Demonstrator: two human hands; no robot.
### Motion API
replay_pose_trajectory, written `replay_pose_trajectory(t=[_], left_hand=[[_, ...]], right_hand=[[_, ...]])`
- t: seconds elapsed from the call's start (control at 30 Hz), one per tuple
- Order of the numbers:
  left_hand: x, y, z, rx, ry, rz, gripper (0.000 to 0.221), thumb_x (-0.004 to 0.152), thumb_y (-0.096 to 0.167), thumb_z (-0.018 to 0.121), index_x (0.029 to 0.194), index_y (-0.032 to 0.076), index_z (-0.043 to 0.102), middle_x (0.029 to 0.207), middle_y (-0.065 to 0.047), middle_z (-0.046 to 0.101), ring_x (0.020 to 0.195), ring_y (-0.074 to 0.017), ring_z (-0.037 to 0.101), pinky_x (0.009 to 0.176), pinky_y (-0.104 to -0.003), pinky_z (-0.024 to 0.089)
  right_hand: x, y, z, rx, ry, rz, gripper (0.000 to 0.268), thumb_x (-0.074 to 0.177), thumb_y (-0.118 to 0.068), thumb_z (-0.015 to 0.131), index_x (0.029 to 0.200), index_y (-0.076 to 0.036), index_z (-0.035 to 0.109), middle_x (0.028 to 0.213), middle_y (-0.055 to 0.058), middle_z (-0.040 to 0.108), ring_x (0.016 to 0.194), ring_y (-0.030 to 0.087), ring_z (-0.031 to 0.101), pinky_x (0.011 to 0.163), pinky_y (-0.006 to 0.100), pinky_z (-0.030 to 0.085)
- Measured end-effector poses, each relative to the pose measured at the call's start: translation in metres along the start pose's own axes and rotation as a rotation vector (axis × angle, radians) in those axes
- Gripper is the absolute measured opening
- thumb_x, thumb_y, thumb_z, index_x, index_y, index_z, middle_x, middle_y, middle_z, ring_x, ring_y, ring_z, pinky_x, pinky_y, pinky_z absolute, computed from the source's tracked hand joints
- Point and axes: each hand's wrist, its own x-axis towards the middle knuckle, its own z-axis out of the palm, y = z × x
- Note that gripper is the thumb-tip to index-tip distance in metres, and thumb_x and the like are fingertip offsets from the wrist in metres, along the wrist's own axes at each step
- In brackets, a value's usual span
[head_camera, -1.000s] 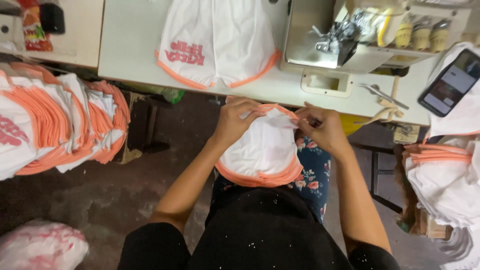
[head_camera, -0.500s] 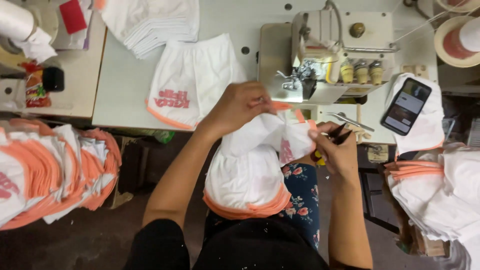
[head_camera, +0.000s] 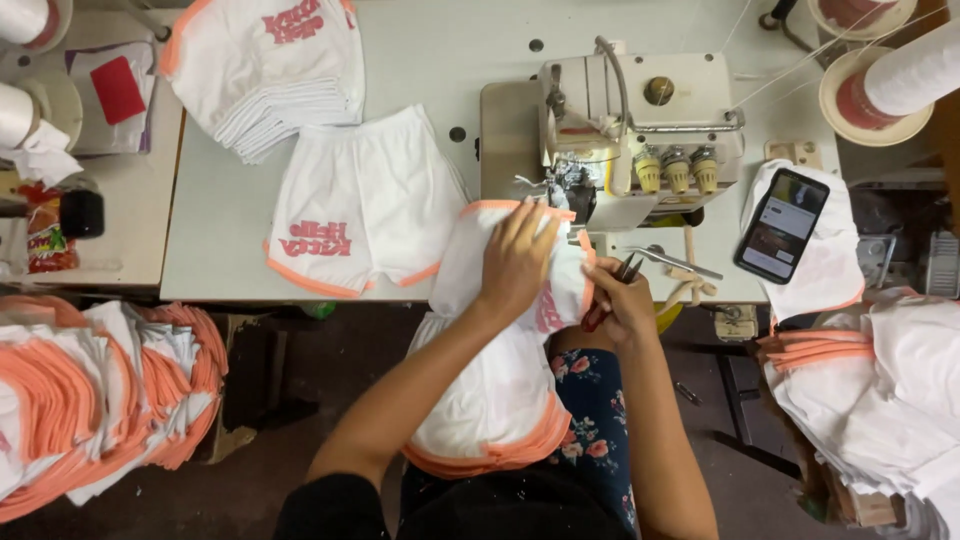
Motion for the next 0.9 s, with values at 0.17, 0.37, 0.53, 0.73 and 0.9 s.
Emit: replay_pose_trajectory(t=[0.17,0.37,0.53,0.73,0.9], left_hand=[[0.0,0.003,0.015,0.069,0.049,0.01,0.045,0.106,0.035,0.053,0.145,0.013,0.057,0.151,-0.024,0.052,0.145,-0.0407,0.044,0.114,-0.053,0.037],[0.001,-0.011,0.011,-0.048,0.047,0.021,0.042,0.11,0.023,0.042,0.146,0.003,0.05,0.153,-0.026,0.049,0.146,-0.0377,0.045,0.118,-0.049,0.034],[0.013,-0.031,0.018,-0.098,0.029,-0.008,0.047,0.107,0.011,0.046,0.15,-0.007,0.04,0.143,-0.031,0.056,0.132,-0.0381,0.058,0.116,-0.045,0.039],[0.066,-0.122,0.08,-0.12,-0.037,-0.048,0.026,0.101,0.019,0.051,0.12,0.012,0.068,0.098,-0.009,0.075,0.097,-0.0288,0.074,0.09,-0.042,0.053],[0.119,-0.131,0.047,-0.343,-0.464,-0.034,0.016,0.084,0.029,0.075,0.092,0.015,0.078,0.165,-0.008,0.03,0.154,-0.0394,0.019,0.12,-0.068,0.012]], right_hand=[[-0.001,-0.016,0.018,0.074,0.148,-0.125,0.021,0.088,-0.01,0.082,0.096,0.004,0.069,0.06,0.002,0.052,0.03,0.002,0.039,0.034,0.02,0.036],[-0.01,-0.008,0.022,0.029,0.177,-0.186,0.019,0.088,-0.009,0.082,0.098,0.004,0.072,0.063,0.006,0.057,0.029,0.004,0.041,0.035,0.019,0.035],[-0.017,-0.018,0.039,0.07,0.187,-0.22,0.019,0.087,-0.007,0.082,0.097,0.005,0.071,0.064,0.005,0.056,0.029,0.004,0.042,0.034,0.02,0.036],[-0.018,-0.031,0.047,0.104,0.179,-0.246,0.016,0.086,-0.005,0.081,0.093,0.004,0.07,0.064,0.003,0.054,0.028,0.004,0.041,0.032,0.018,0.034],[-0.028,-0.057,0.055,0.156,0.15,0.005,0.016,0.089,-0.009,0.08,0.087,-0.01,0.064,0.052,-0.002,0.041,0.04,0.009,0.032,0.044,0.025,0.034]])
